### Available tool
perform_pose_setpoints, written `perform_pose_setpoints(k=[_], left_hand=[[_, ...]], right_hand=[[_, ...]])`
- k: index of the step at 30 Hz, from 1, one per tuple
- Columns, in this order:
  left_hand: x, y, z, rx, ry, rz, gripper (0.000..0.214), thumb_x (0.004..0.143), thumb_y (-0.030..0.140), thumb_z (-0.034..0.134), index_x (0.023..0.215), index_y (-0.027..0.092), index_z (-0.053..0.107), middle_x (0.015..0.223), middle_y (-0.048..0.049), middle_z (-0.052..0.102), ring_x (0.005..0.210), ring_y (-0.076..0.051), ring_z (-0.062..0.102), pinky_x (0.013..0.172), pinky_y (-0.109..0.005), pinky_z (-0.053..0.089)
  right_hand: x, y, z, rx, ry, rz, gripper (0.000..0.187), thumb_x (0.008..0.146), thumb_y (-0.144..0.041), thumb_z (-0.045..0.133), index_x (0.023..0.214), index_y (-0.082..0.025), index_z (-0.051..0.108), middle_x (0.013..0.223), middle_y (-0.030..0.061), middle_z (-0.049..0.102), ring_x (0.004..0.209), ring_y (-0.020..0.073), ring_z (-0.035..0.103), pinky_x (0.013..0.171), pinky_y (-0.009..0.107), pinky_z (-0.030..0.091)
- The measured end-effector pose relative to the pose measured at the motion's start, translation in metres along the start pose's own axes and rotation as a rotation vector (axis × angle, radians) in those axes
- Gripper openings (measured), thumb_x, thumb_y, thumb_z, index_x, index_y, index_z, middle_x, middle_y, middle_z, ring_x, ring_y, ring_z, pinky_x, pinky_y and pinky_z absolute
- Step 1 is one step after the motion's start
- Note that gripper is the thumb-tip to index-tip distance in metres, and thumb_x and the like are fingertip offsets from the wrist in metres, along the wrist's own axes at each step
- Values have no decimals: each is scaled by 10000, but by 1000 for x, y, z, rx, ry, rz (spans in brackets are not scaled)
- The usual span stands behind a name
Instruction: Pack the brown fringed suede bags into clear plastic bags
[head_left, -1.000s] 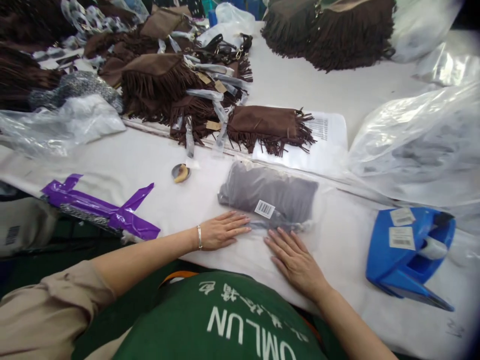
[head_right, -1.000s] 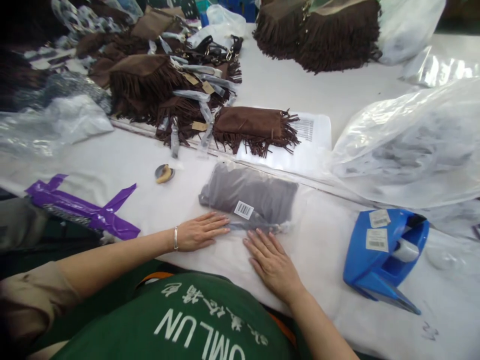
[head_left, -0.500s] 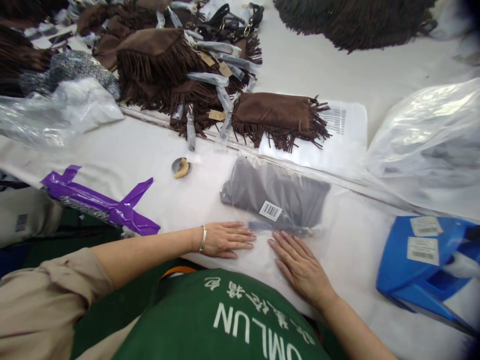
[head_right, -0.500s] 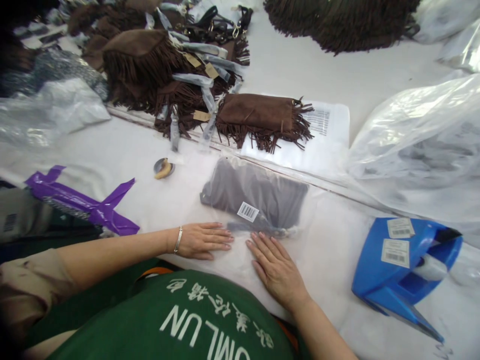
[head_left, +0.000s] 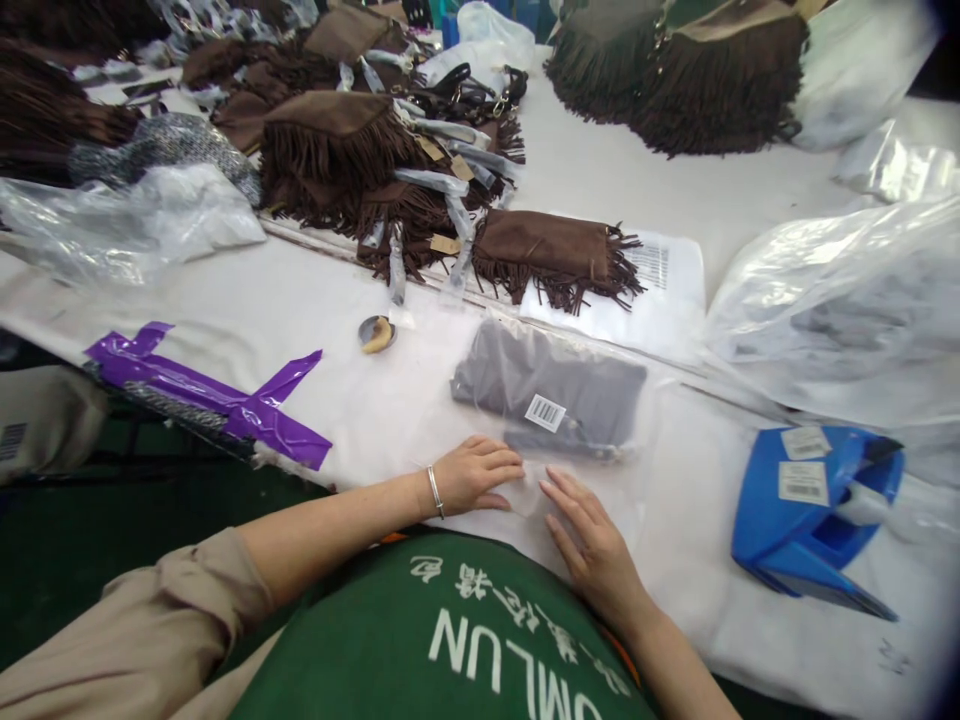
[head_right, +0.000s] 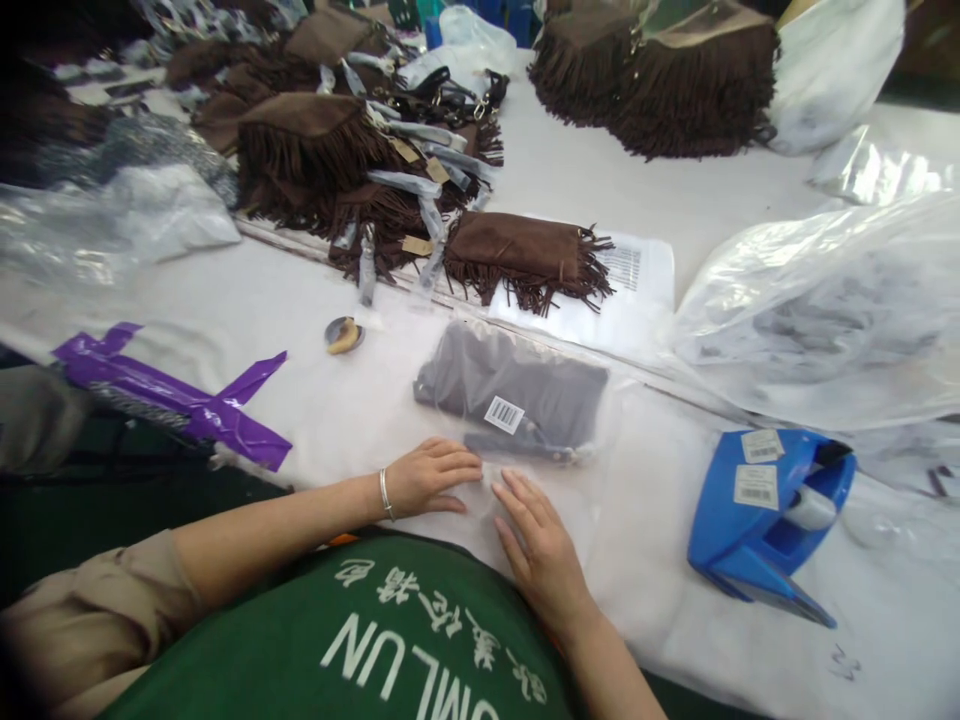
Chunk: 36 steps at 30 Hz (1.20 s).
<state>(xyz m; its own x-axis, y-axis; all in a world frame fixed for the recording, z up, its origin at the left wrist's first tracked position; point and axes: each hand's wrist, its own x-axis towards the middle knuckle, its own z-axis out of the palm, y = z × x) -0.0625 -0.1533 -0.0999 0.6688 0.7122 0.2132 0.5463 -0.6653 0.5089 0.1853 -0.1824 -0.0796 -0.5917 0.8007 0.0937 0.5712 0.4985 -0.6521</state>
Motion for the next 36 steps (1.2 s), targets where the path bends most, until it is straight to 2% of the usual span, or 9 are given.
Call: perform_pose_setpoints(k=[5, 9, 13, 16, 22, 24, 26, 31, 36], left_hand=[[5, 0, 2, 45, 26, -45, 207, 936, 279, 452, 895, 182, 630, 959, -59, 635, 933, -167, 539, 873, -315, 387], [5, 2, 4, 40, 7, 8, 321, 871, 444, 553, 1061, 190, 593, 1078, -80, 604, 1023, -210, 500, 893, -341, 374], [10, 4, 9, 92, -10, -27, 172, 919, 306, 492, 933, 183, 611, 971, -65, 607, 922, -185, 513, 827, -323, 390], [17, 4, 8, -19, 51, -59, 189, 924, 267, 474, 867, 158, 618, 879, -65, 603, 848, -166, 518, 808, -299, 409], [24, 17, -9, -278, 236, -108, 253, 947, 268, 426, 866, 125, 617, 851, -73, 618, 839, -157, 535, 832, -296, 431], [26, 24, -13, -265, 265, -104, 259, 952, 267, 416, 876, 126, 620, 872, -78, 626, 849, -158, 537, 850, -306, 430], [28, 29, -14, -231, 274, -89, 254, 950, 266, 422, 882, 125, 622, 887, -81, 629, 855, -160, 539, 863, -311, 427], [27, 32, -14, -132, 233, -88, 229, 939, 277, 449, 872, 141, 621, 892, -74, 646, 860, -163, 557, 852, -315, 426], [16, 26, -15, -92, 244, -74, 158, 920, 262, 492, 882, 177, 621, 1045, -56, 669, 1057, -177, 551, 1006, -377, 354]], right_hand=[[-3, -22, 4, 91, -118, -201, 445, 911, -127, 421, 1330, -277, 434, 1335, 43, 510, 1282, 188, 410, 1034, 416, 439], [-2, -29, 3, 154, -175, -191, 417, 913, -137, 436, 1305, -279, 458, 1302, 50, 538, 1206, 165, 491, 993, 372, 472], [1, -30, 5, 233, -186, -190, 402, 923, -128, 393, 1282, -287, 478, 1226, 48, 590, 1151, 153, 536, 954, 355, 499], [2, -30, 5, 229, -202, -194, 407, 917, -116, 400, 1277, -287, 481, 1235, 43, 584, 1165, 150, 524, 973, 355, 486], [1, -28, 10, -56, -156, -138, 462, 912, -160, 413, 1370, -202, 368, 1392, 97, 438, 1300, 232, 377, 1042, 434, 421], [6, -26, 17, -215, -115, -32, 491, 908, -208, 425, 1383, -129, 334, 1360, 156, 457, 1252, 289, 423, 1001, 484, 441], [14, -23, 26, -320, -112, 53, 433, 907, -252, 428, 1310, -95, 415, 1262, 185, 534, 1145, 322, 508, 947, 526, 458], [36, -16, 43, -369, -203, 98, 288, 945, -258, 317, 1039, -140, 562, 914, 147, 670, 834, 279, 644, 747, 443, 533], [24, -15, 41, -365, -194, 73, 373, 954, -373, 327, 1273, -220, 446, 1131, 111, 633, 968, 264, 636, 769, 389, 543]])
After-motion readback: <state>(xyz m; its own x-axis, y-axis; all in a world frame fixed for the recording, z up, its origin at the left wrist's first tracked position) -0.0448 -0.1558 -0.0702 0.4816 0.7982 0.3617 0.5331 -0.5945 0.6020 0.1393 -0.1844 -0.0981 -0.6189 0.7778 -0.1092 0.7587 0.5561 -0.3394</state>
